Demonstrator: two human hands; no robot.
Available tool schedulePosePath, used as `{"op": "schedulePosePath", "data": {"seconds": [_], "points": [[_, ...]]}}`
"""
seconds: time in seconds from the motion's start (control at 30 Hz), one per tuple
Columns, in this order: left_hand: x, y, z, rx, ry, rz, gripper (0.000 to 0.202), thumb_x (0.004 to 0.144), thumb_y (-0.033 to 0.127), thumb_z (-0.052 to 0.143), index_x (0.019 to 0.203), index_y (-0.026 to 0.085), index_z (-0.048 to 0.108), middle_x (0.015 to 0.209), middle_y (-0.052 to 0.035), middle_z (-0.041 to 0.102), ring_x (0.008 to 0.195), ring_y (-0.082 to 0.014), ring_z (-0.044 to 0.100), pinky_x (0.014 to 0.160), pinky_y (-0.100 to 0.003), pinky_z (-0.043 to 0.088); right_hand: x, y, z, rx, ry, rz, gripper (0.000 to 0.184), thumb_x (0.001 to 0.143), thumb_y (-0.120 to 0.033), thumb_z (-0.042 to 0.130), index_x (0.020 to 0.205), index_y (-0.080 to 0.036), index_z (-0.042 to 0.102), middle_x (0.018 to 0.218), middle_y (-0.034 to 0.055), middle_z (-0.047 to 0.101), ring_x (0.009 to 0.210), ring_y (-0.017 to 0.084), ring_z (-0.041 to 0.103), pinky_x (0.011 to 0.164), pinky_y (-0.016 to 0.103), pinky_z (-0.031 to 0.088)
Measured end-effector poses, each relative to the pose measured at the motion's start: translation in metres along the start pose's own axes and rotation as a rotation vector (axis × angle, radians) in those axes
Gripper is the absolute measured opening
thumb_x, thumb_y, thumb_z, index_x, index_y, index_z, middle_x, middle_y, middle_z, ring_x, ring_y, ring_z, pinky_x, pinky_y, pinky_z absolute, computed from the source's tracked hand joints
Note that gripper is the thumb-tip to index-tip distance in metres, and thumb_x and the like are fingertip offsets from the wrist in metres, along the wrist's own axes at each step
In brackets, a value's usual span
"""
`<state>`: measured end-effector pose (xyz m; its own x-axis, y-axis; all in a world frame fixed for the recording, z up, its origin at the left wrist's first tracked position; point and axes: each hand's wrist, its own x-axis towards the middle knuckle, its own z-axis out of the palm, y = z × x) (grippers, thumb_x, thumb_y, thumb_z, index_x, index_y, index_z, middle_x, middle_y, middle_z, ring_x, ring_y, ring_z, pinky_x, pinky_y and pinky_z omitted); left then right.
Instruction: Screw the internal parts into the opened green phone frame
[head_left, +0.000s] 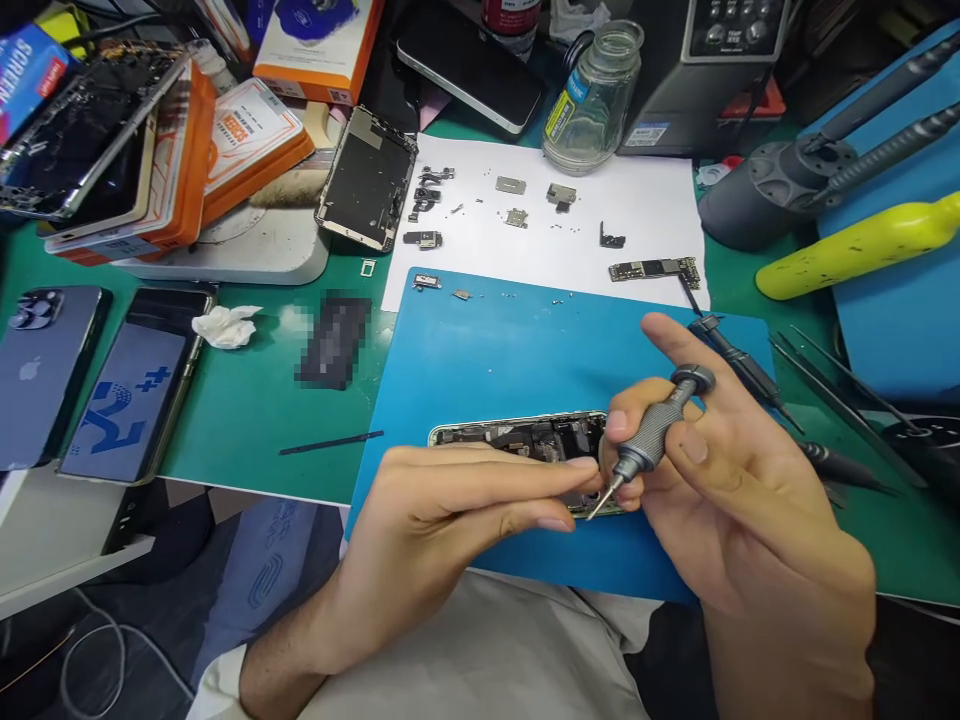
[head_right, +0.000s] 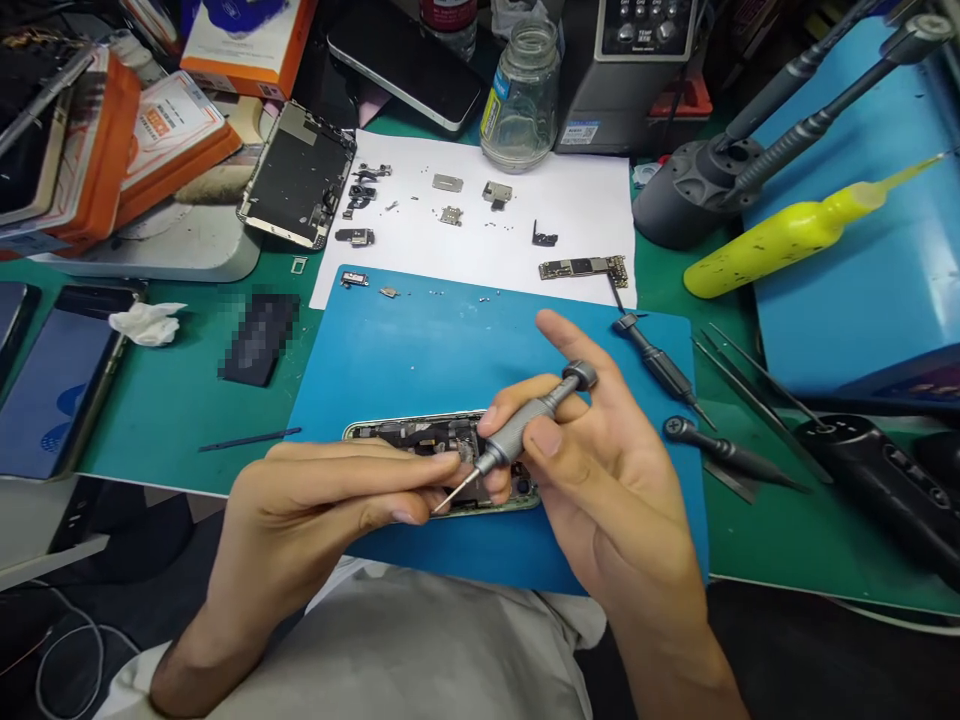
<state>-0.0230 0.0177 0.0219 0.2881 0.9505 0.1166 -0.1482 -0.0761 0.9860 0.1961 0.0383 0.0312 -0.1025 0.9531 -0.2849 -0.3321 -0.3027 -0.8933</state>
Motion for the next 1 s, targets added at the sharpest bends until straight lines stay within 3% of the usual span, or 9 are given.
{"op": "schedulePosePath", "data": {"seconds": [0.23,0.53,1.0], "points": [[0.0015,-0.0019,-0.0038,-0.015,-0.023,0.014,0.037,0.099,0.01,0.085,0.129,0.031,0.088,0.121,0.0037,0.089,0.108,-0.02,0.09,0.098,-0.025,0.074,0.0038,-0.0005,0.0047,-0.016,-0.038,0.031,0.058,0.093,-0.045,0.094,0.144,-0.042,0.067,0.093,-0.0027,0.072,0.062,0.01,0.067,0.056,0.018,0.062],[0.002,-0.0044,-0.0028,-0.059,0.008,-0.021,0.04,0.098,0.008,0.087,0.128,0.033,0.088,0.119,0.0075,0.089,0.109,-0.0145,0.089,0.098,-0.016,0.07,0.0002,0.0001,0.0053,-0.075,0.0,-0.028,0.057,0.096,-0.043,0.091,0.147,-0.043,0.065,0.097,-0.0007,0.075,0.07,0.012,0.071,0.06,0.018,0.065],[-0.0014,-0.0048,-0.0034,-0.02,-0.007,-0.026,0.04,0.1,0.011,0.085,0.133,0.035,0.086,0.116,0.0048,0.09,0.106,-0.0174,0.09,0.096,-0.02,0.072,0.002,-0.0003,0.0047,-0.052,-0.021,0.004,0.062,0.092,-0.043,0.096,0.144,-0.038,0.064,0.093,-0.0021,0.074,0.065,0.011,0.069,0.059,0.016,0.064]]}}
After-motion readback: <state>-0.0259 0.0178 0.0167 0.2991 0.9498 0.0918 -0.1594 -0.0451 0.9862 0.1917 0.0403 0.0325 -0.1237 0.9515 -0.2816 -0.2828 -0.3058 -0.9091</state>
